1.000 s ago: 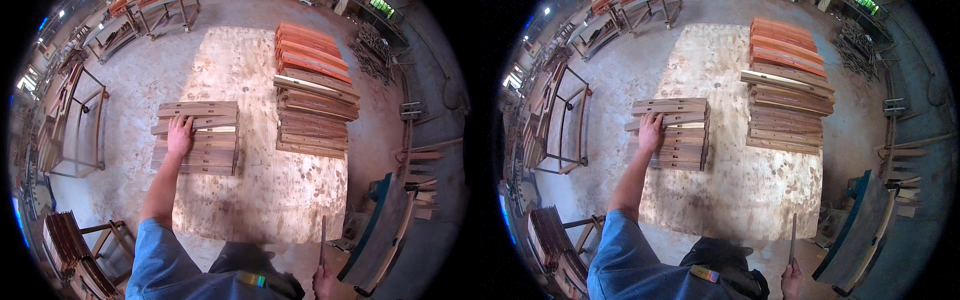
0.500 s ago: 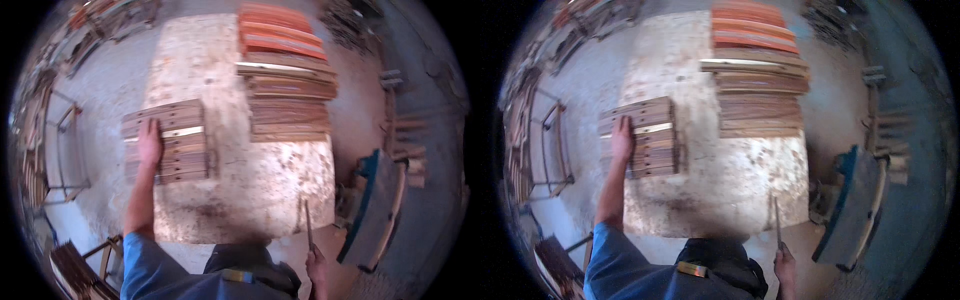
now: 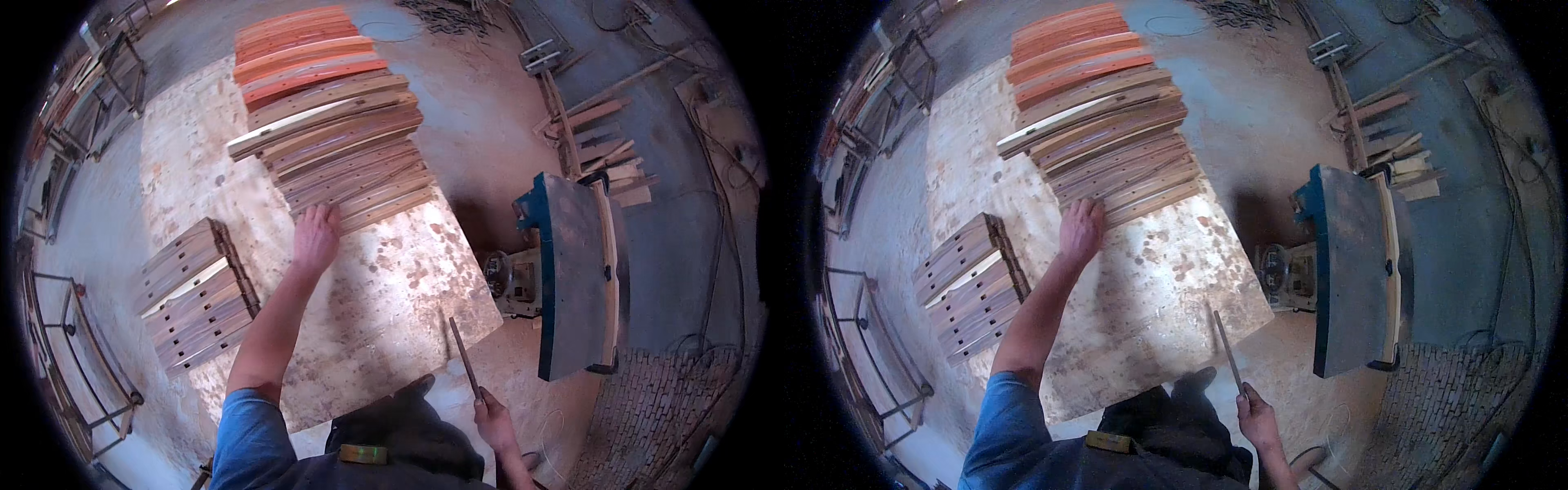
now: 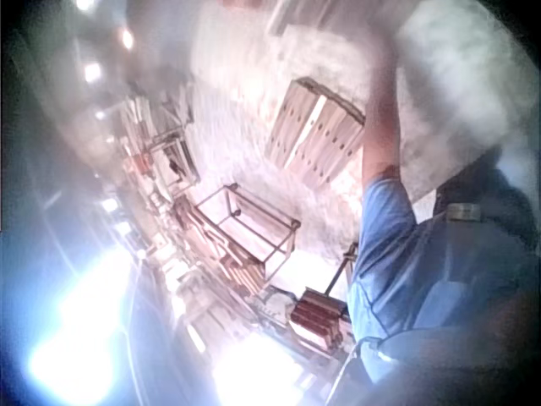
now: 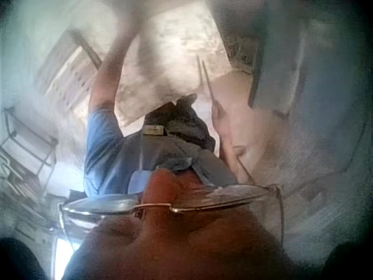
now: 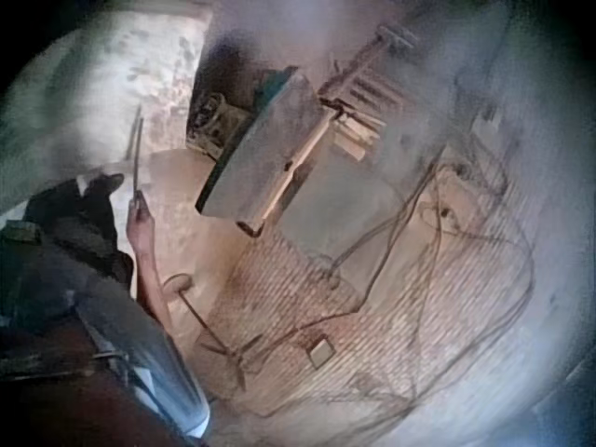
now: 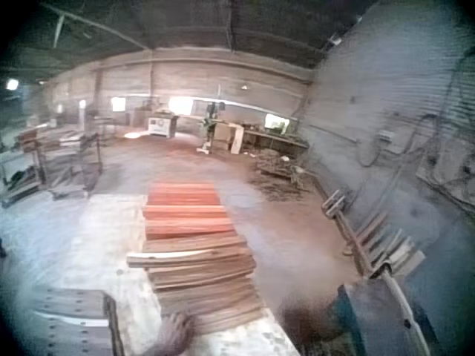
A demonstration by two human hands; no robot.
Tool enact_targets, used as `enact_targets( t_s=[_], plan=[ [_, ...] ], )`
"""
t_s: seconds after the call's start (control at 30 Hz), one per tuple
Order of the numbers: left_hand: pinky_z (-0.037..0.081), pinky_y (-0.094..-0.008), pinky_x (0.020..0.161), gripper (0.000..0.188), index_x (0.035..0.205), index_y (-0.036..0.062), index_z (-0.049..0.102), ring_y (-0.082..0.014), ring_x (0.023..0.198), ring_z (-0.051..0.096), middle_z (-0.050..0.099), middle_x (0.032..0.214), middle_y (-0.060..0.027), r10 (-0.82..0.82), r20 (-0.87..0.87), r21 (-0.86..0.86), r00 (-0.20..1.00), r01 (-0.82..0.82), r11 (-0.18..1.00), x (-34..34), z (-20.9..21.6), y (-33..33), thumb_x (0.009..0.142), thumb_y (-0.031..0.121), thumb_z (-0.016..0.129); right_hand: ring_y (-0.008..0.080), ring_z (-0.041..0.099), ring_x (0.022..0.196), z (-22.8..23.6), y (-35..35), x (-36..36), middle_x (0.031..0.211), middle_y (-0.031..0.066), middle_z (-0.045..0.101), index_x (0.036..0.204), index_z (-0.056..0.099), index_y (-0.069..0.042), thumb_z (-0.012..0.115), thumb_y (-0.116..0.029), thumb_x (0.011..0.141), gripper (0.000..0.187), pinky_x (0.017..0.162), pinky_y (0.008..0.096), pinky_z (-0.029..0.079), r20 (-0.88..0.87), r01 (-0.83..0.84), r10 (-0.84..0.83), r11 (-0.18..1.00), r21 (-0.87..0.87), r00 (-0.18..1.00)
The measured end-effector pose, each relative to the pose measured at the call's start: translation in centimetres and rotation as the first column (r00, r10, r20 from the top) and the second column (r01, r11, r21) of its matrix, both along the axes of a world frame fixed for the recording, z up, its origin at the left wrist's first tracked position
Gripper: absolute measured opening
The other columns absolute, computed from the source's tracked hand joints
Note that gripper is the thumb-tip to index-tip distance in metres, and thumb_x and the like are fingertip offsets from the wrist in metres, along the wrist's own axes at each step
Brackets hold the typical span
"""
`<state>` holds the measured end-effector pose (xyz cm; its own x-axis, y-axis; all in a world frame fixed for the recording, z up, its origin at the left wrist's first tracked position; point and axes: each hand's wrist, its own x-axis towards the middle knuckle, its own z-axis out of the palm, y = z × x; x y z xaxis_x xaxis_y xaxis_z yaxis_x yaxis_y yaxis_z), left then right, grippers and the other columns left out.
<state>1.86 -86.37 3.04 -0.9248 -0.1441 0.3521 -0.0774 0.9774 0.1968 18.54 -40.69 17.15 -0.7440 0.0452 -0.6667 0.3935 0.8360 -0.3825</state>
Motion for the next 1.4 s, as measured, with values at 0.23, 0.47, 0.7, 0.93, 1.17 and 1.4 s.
enact_targets(
  t_s=[0.23,0.47,0.7,0.93,1.17,1.4],
  plan=[
    [0.047,-0.0424,0.076,0.017,0.097,0.0059,0.062,-0.0285,0.092,0.058,0.058,0.093,-0.0101,0.089,0.11,-0.202,0.99,-0.066,0.977,-2.3,0.0,0.9,0.083,0.015,0.059,0.0162,0.063,0.068,-1.0,3.2,2.4,0.075,0.0104,0.065,0.139,0.052,-0.002,0.054,-0.028,0.1,0.047,0.068,0.0323,0.052,-0.01,0.165,-0.166,0.984,-0.062,0.986],
    [0.052,-0.0439,0.07,0.026,0.098,0.0003,0.06,-0.0315,0.081,0.064,0.061,0.092,-0.0141,0.042,0.128,0.007,0.991,-0.044,0.999,0.9,3.0,5.8,0.079,0.016,0.067,0.0156,0.063,0.069,-2.2,8.6,3.3,0.075,0.0119,0.065,0.137,0.054,-0.001,0.054,-0.028,0.1,0.046,0.069,0.0316,0.052,-0.03,0.188,-0.195,0.971,-0.146,0.98],
    [0.053,-0.0307,0.062,0.019,0.105,-0.0018,0.059,-0.0172,0.068,0.065,0.067,0.083,-0.0092,-0.022,0.285,0.946,0.958,-0.278,0.168,7.0,6.2,20.4,0.092,0.012,0.056,0.019,0.066,0.076,-2.8,18.3,2.5,0.084,0.0169,0.068,0.138,0.054,-0.004,0.054,-0.028,0.099,0.045,0.075,0.0332,0.053,-0.077,0.156,-0.181,0.953,-0.259,0.98],
    [0.056,-0.0341,0.063,0.031,0.112,0.0,0.054,-0.0245,0.07,0.065,0.062,0.084,-0.0093,-0.074,0.038,0.828,0.997,-0.073,-0.556,11.8,10.1,40.9,0.092,0.024,0.058,0.0179,0.062,0.07,-6.3,35.8,4.6,0.079,0.0147,0.066,0.137,0.054,-0.003,0.055,-0.024,0.099,0.044,0.073,0.0322,0.052,-0.239,0.054,-0.141,0.939,-0.34,0.961],
    [0.042,-0.0334,0.048,0.051,0.093,0.0102,0.055,-0.0213,0.055,0.051,0.056,0.075,-0.0082,-0.169,0.121,0.725,0.978,-0.203,-0.658,9.9,11.5,58.3,0.101,0.057,0.037,0.0182,0.062,0.067,-3.8,49.3,5.2,0.075,0.0168,0.065,0.136,0.055,-0.003,0.055,-0.02,0.097,0.042,0.07,0.0322,0.052,-0.315,0.163,-0.278,0.924,-0.346,0.907],
    [0.044,-0.0339,0.047,0.047,0.091,0.0099,0.055,-0.0206,0.058,0.053,0.056,0.076,-0.0079,-0.35,0.124,0.618,0.929,-0.348,-0.705,7.5,9.4,69.1,0.101,0.052,0.037,0.0148,0.058,0.064,-3.4,55.2,8.2,0.07,0.0101,0.061,0.138,0.054,-0.004,0.054,-0.022,0.099,0.043,0.066,0.0309,0.05,-0.162,0.405,-0.501,0.819,-0.406,0.85]
  ],
)
